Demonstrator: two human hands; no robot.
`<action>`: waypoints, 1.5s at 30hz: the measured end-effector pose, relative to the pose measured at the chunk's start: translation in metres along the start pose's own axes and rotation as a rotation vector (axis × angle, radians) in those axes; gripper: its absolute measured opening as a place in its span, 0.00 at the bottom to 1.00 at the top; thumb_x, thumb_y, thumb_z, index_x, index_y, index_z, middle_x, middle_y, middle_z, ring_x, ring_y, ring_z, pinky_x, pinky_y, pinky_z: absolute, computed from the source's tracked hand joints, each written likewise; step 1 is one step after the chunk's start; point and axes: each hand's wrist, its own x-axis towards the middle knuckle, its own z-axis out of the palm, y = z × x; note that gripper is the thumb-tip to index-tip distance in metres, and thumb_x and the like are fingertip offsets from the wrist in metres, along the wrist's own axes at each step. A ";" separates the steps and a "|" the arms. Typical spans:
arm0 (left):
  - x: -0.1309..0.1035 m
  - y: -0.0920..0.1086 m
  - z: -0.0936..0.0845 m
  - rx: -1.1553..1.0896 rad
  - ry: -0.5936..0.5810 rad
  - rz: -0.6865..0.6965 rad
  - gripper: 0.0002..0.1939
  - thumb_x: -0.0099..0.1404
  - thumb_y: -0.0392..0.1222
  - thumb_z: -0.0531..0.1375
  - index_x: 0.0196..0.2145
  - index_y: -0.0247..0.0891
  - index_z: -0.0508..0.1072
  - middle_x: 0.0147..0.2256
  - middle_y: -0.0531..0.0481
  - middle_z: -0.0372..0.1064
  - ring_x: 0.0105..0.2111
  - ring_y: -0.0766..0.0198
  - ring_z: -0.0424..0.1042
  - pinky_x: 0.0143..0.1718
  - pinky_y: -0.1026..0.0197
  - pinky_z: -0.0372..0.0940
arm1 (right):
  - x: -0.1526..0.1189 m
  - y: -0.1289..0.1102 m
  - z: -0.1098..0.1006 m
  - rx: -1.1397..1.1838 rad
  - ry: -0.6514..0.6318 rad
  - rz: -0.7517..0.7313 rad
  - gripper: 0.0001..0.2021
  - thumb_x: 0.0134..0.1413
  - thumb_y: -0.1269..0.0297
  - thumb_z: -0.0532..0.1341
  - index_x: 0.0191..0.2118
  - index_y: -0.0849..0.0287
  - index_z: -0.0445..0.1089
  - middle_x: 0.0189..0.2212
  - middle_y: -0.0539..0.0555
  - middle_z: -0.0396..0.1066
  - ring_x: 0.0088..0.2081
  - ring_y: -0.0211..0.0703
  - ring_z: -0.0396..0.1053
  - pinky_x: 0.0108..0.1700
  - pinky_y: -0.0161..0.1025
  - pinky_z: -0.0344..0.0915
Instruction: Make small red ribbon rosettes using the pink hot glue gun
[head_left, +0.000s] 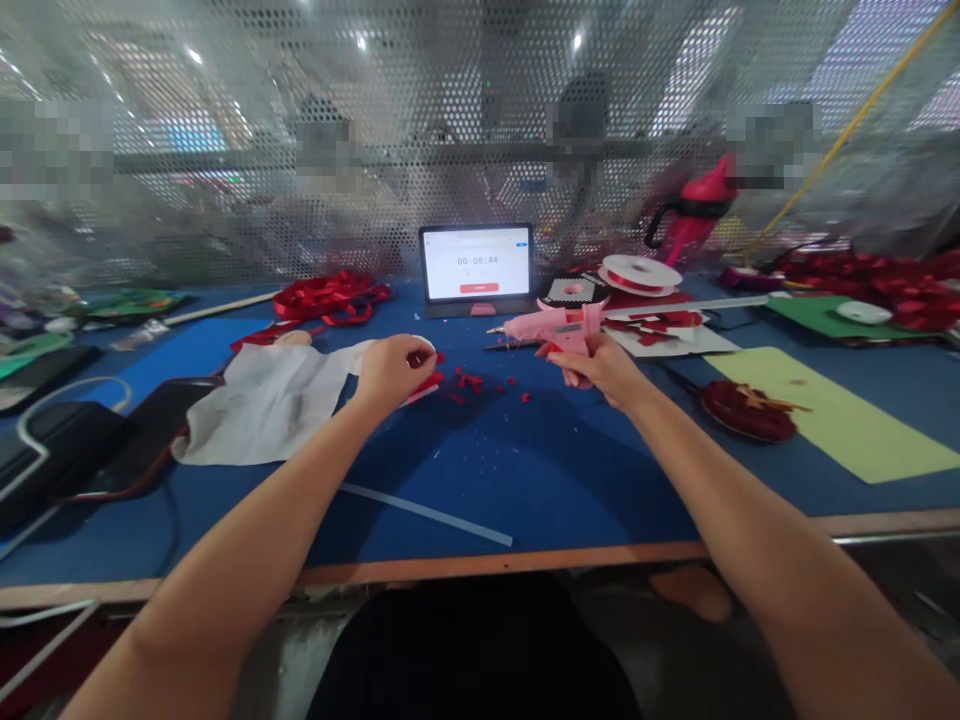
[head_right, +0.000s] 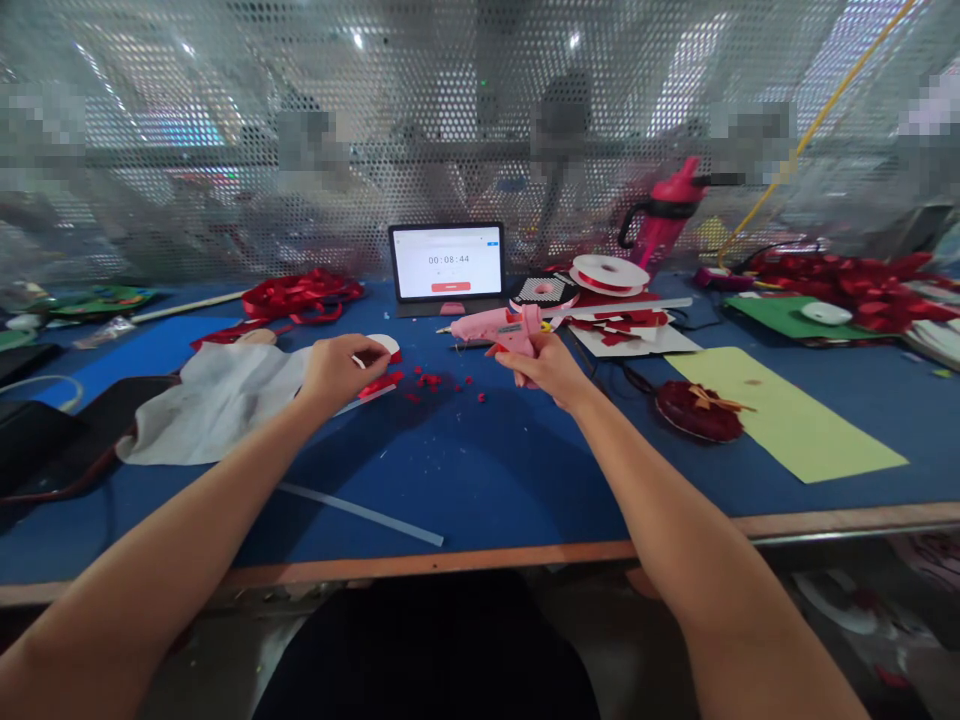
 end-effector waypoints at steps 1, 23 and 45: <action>0.000 0.000 0.001 -0.080 -0.021 -0.056 0.07 0.54 0.42 0.57 0.27 0.37 0.74 0.26 0.51 0.71 0.25 0.67 0.67 0.29 0.66 0.58 | 0.000 0.000 0.000 -0.006 0.000 0.000 0.13 0.43 0.57 0.62 0.33 0.62 0.74 0.11 0.45 0.59 0.16 0.30 0.56 0.18 0.32 0.50; -0.025 0.043 0.017 -0.320 -0.534 -0.103 0.08 0.50 0.38 0.58 0.26 0.35 0.77 0.23 0.51 0.73 0.23 0.67 0.69 0.25 0.66 0.61 | -0.005 -0.002 0.003 -0.120 -0.151 -0.007 0.11 0.41 0.57 0.64 0.27 0.58 0.66 0.15 0.45 0.60 0.17 0.31 0.57 0.18 0.33 0.55; -0.027 0.060 0.000 0.283 -0.592 0.368 0.12 0.60 0.43 0.54 0.37 0.39 0.75 0.35 0.47 0.74 0.35 0.59 0.71 0.32 0.63 0.61 | -0.010 -0.006 -0.014 -0.394 -0.146 -0.196 0.13 0.39 0.58 0.65 0.33 0.57 0.70 0.28 0.52 0.71 0.34 0.46 0.68 0.37 0.42 0.67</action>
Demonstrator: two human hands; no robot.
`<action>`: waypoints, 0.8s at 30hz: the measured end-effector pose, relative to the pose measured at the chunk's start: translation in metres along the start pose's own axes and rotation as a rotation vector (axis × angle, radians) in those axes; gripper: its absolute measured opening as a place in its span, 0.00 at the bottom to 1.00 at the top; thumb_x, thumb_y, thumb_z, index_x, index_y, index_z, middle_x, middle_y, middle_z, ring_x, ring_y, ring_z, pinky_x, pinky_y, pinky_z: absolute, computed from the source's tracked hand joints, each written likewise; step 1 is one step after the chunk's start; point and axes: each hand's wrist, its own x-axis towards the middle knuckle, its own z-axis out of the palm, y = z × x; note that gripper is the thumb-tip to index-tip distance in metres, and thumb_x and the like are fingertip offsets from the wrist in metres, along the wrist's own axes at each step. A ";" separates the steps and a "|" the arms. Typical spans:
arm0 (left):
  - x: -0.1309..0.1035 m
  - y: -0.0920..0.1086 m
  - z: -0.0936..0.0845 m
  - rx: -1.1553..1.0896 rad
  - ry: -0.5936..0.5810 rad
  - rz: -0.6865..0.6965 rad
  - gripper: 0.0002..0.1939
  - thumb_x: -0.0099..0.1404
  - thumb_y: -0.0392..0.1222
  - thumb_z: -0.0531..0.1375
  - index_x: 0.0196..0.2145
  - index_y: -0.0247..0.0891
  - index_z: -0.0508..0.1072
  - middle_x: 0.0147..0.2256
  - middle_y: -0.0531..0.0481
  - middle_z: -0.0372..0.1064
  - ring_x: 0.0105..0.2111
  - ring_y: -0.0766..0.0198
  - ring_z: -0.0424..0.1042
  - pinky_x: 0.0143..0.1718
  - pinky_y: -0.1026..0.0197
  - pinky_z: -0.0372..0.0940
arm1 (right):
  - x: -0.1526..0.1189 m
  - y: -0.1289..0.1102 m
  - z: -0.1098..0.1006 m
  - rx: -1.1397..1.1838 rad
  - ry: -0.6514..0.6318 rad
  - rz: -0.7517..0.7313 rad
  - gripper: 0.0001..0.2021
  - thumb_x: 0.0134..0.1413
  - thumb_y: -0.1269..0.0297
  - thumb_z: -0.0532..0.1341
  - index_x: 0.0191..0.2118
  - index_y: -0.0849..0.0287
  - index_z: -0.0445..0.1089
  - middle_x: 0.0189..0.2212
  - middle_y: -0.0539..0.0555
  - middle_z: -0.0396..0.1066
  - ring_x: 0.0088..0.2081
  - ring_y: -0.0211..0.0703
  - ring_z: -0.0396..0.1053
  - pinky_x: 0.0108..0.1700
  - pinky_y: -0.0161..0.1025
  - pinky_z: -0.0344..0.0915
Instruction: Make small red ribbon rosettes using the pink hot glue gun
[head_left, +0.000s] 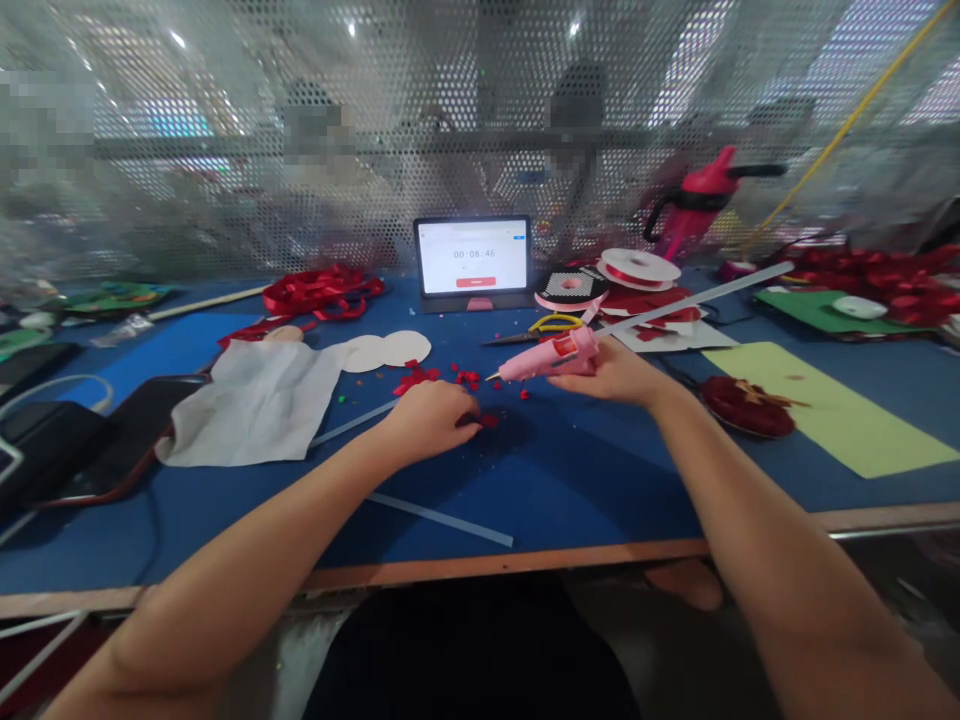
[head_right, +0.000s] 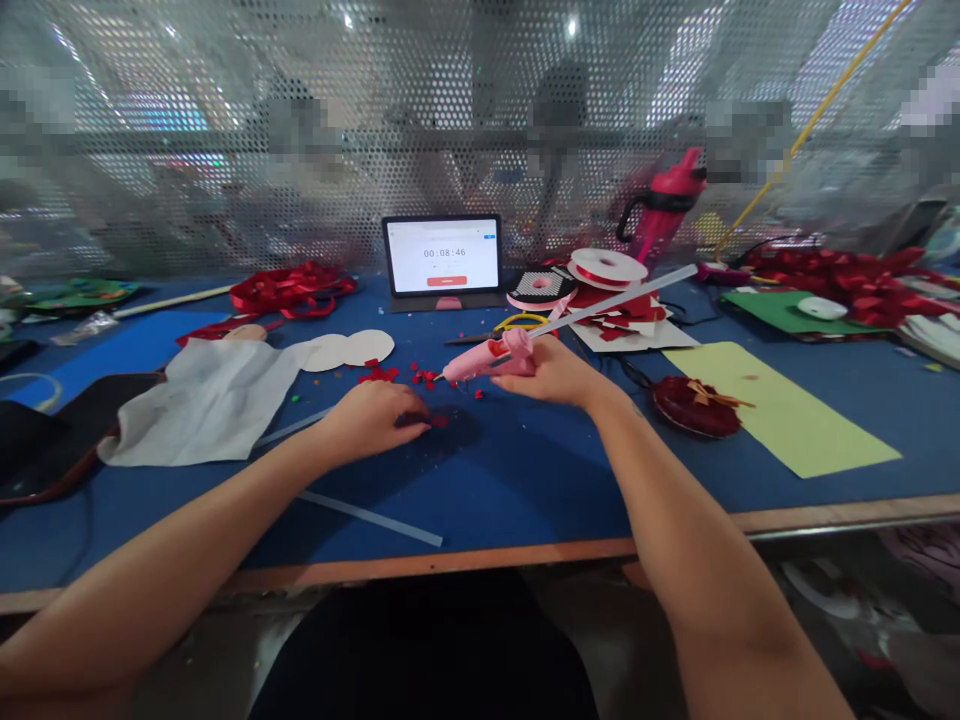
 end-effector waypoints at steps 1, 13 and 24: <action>0.001 0.001 0.002 0.023 0.000 -0.012 0.12 0.60 0.42 0.53 0.37 0.39 0.75 0.36 0.48 0.73 0.35 0.60 0.71 0.31 0.63 0.61 | 0.000 -0.001 0.000 -0.015 0.011 -0.005 0.12 0.40 0.58 0.65 0.34 0.57 0.70 0.29 0.52 0.71 0.34 0.46 0.69 0.38 0.42 0.67; 0.006 -0.001 0.010 0.108 0.080 -0.160 0.15 0.64 0.46 0.50 0.37 0.36 0.73 0.36 0.45 0.71 0.36 0.57 0.71 0.28 0.63 0.59 | 0.003 -0.003 -0.003 -0.085 0.054 -0.025 0.14 0.39 0.57 0.65 0.34 0.57 0.71 0.31 0.53 0.71 0.35 0.47 0.68 0.39 0.44 0.66; 0.004 -0.002 0.007 0.026 0.066 -0.122 0.13 0.61 0.50 0.55 0.33 0.39 0.73 0.34 0.48 0.72 0.35 0.58 0.71 0.28 0.63 0.59 | 0.000 0.007 -0.003 -0.113 -0.071 0.008 0.13 0.38 0.56 0.65 0.31 0.57 0.71 0.26 0.52 0.70 0.31 0.44 0.68 0.34 0.41 0.65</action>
